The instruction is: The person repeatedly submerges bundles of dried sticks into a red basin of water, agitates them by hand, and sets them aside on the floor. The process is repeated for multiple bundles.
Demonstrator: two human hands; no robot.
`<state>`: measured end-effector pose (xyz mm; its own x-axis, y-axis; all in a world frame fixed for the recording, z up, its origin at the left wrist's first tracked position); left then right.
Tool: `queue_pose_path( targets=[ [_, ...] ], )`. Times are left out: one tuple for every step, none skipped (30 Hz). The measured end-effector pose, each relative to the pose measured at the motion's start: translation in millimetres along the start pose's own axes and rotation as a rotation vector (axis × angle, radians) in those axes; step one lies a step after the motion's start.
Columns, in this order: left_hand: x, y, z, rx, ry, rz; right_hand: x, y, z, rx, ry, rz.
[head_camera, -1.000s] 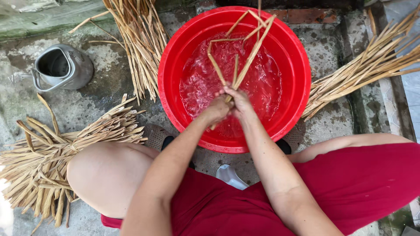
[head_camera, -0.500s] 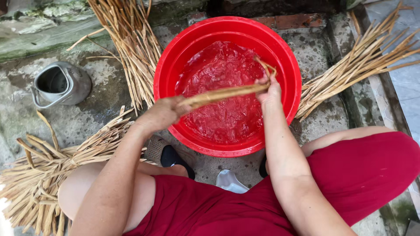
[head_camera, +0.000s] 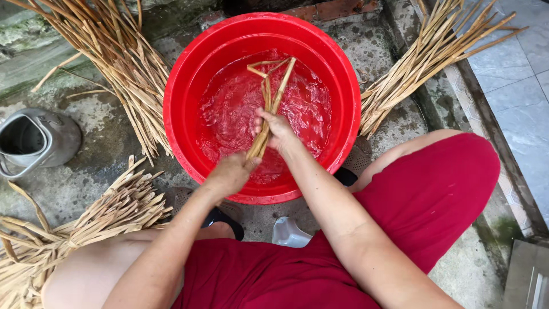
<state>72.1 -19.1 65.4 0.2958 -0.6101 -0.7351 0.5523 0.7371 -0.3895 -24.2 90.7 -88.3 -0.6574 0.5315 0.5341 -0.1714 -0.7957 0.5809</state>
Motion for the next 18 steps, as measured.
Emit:
queue_pose_path(
  targets=[
    [-9, -5, 10, 0.03, 0.003, 0.002, 11, -21, -11, -0.098, -0.023, -0.004],
    [-17, -15, 22, 0.06, 0.004, -0.001, 25, -38, -18, -0.195, -0.045, -0.014],
    [-23, -24, 36, 0.096, -0.003, -0.006, 47, -78, -12, -0.489, 0.028, 0.059],
    [-20, -40, 51, 0.078, -0.076, 0.044, 87, -85, -17, -0.174, -0.266, -0.256],
    [-16, -57, 64, 0.054, -0.141, 0.098, 96, -107, -17, -0.173, -0.214, -0.376],
    [-12, -69, 71, 0.026, -0.202, 0.158, 104, -118, -16, -0.217, -0.231, -0.425],
    [-8, -81, 73, -0.02, -0.228, 0.17, 105, -122, -14, -0.251, -0.251, -0.404],
    [-1, -91, 73, -0.055, -0.259, 0.18, 106, -122, -9, -0.273, -0.261, -0.359],
    [6, -98, 68, -0.091, -0.288, 0.187, 98, -112, -4, -0.272, -0.26, -0.309],
    [11, -102, 59, -0.128, -0.264, 0.249, 86, -91, 0, -0.233, -0.242, -0.244],
    [14, -104, 48, -0.171, -0.234, 0.312, 75, -65, 4, -0.174, -0.225, -0.175],
    [19, -103, 37, -0.211, -0.21, 0.376, 61, -34, 8, -0.099, -0.202, -0.103],
    [25, -98, 24, -0.203, -0.226, 0.288, 43, 1, 12, 0.013, -0.176, -0.039],
    [30, -89, 14, -0.193, -0.244, 0.195, 23, 34, 16, 0.125, -0.147, 0.018],
    [29, -71, 3, -0.131, -0.218, 0.063, 1, 67, 19, 0.22, -0.179, 0.067],
    [27, -57, -6, -0.071, -0.181, -0.07, -11, 90, 22, 0.315, -0.221, 0.121],
    [28, -42, -8, -0.041, -0.163, -0.002, -20, 87, 17, 0.247, -0.185, 0.134],
    [27, -28, -7, -0.009, -0.144, 0.068, -29, 78, 11, 0.178, -0.146, 0.149]
  ],
)
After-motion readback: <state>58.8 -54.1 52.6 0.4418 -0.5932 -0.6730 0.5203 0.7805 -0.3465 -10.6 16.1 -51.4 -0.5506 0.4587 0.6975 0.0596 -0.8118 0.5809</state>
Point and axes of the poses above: each hand's wrist, its own z-axis away from the middle knuckle, its own y-axis out of the palm, x = y × z, the point moved 9 cm from there along -z, towards the middle knuckle, and after that the axes turned 13 degrees about z, right-handed, at the moved point
